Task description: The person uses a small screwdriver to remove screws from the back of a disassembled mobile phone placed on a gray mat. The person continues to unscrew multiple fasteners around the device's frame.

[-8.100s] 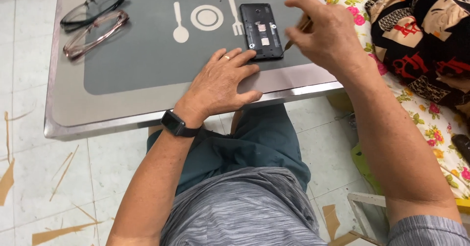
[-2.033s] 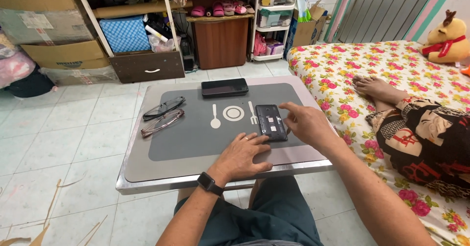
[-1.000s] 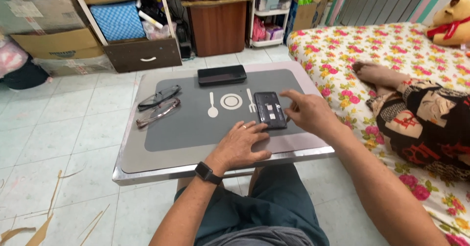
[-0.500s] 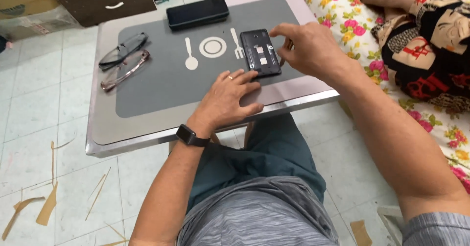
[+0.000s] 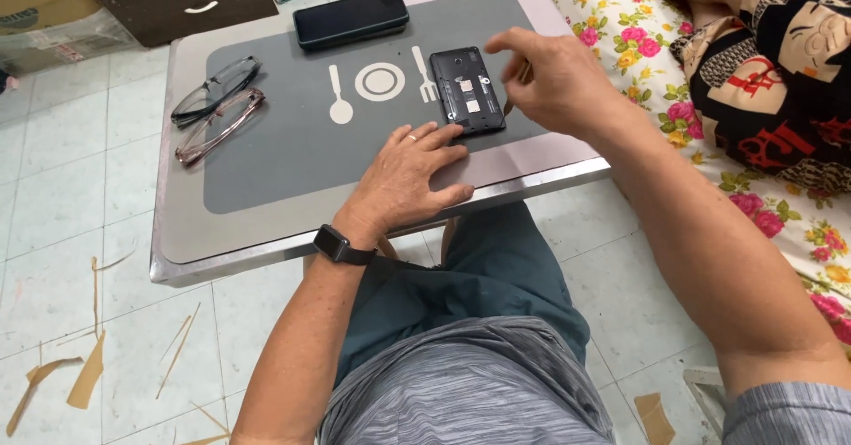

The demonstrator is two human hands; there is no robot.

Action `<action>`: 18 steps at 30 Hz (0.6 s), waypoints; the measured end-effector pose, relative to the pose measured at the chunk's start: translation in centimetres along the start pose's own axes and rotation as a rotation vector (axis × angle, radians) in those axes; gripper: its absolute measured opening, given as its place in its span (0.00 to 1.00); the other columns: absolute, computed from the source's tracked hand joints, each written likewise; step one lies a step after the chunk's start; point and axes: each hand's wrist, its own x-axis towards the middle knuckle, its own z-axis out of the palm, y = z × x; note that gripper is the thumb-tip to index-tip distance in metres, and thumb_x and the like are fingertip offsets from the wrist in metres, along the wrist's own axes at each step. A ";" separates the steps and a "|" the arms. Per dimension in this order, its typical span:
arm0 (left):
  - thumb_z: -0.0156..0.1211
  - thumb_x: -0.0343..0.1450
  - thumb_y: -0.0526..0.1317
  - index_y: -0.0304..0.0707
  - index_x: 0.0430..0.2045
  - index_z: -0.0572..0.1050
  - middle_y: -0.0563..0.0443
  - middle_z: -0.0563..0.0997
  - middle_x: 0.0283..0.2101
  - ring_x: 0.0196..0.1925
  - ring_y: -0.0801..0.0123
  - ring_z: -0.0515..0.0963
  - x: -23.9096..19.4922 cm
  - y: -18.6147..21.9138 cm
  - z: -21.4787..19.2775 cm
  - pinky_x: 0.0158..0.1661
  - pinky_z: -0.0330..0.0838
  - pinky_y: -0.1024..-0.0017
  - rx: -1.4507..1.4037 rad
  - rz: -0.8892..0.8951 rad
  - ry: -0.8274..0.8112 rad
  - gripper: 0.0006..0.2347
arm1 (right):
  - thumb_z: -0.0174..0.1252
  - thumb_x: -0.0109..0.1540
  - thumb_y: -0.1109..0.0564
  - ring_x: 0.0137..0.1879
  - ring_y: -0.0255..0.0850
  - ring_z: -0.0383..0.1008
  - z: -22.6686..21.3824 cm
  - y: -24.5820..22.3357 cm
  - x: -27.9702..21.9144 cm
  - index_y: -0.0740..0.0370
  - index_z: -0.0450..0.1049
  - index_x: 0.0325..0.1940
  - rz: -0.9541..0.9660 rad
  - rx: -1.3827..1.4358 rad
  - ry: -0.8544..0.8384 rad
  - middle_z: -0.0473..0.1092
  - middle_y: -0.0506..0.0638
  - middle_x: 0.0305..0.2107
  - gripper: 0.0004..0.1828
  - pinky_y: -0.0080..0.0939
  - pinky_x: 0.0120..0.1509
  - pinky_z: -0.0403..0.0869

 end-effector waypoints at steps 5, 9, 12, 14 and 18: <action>0.57 0.73 0.59 0.44 0.61 0.79 0.45 0.69 0.76 0.77 0.45 0.64 -0.1 0.1 -0.1 0.71 0.50 0.47 -0.003 -0.005 -0.019 0.26 | 0.59 0.65 0.65 0.60 0.53 0.76 -1.4 -1.3 -0.2 0.52 0.65 0.78 0.035 0.084 -0.165 0.75 0.58 0.60 0.35 0.59 0.49 0.79; 0.59 0.73 0.57 0.44 0.58 0.81 0.46 0.71 0.75 0.76 0.44 0.66 -0.1 0.1 -0.1 0.71 0.51 0.46 -0.018 0.011 0.022 0.24 | 0.63 0.71 0.57 0.39 0.50 0.82 0.8 1.4 0.1 0.56 0.80 0.64 -0.028 -0.052 0.051 0.83 0.54 0.34 0.16 0.54 0.43 0.77; 0.59 0.72 0.57 0.44 0.58 0.81 0.45 0.71 0.74 0.75 0.43 0.67 -0.1 -0.1 0.1 0.70 0.52 0.46 -0.018 0.015 0.034 0.24 | 0.62 0.70 0.57 0.38 0.51 0.82 0.2 1.0 -0.1 0.57 0.76 0.68 -0.040 -0.067 0.064 0.82 0.53 0.36 0.21 0.55 0.43 0.77; 0.58 0.72 0.57 0.43 0.58 0.81 0.45 0.72 0.74 0.75 0.43 0.67 -0.2 -0.1 0.2 0.70 0.53 0.46 -0.016 0.018 0.042 0.25 | 0.57 0.67 0.62 0.42 0.52 0.81 -0.8 -0.1 -0.4 0.57 0.70 0.75 0.000 0.023 -0.042 0.81 0.53 0.41 0.30 0.58 0.50 0.76; 0.58 0.73 0.57 0.44 0.58 0.81 0.46 0.71 0.74 0.75 0.44 0.67 -0.1 -0.1 0.1 0.71 0.51 0.45 -0.009 0.017 0.026 0.24 | 0.61 0.70 0.60 0.36 0.49 0.82 0.4 0.5 -0.4 0.59 0.78 0.67 -0.033 -0.003 0.021 0.82 0.57 0.33 0.20 0.51 0.42 0.78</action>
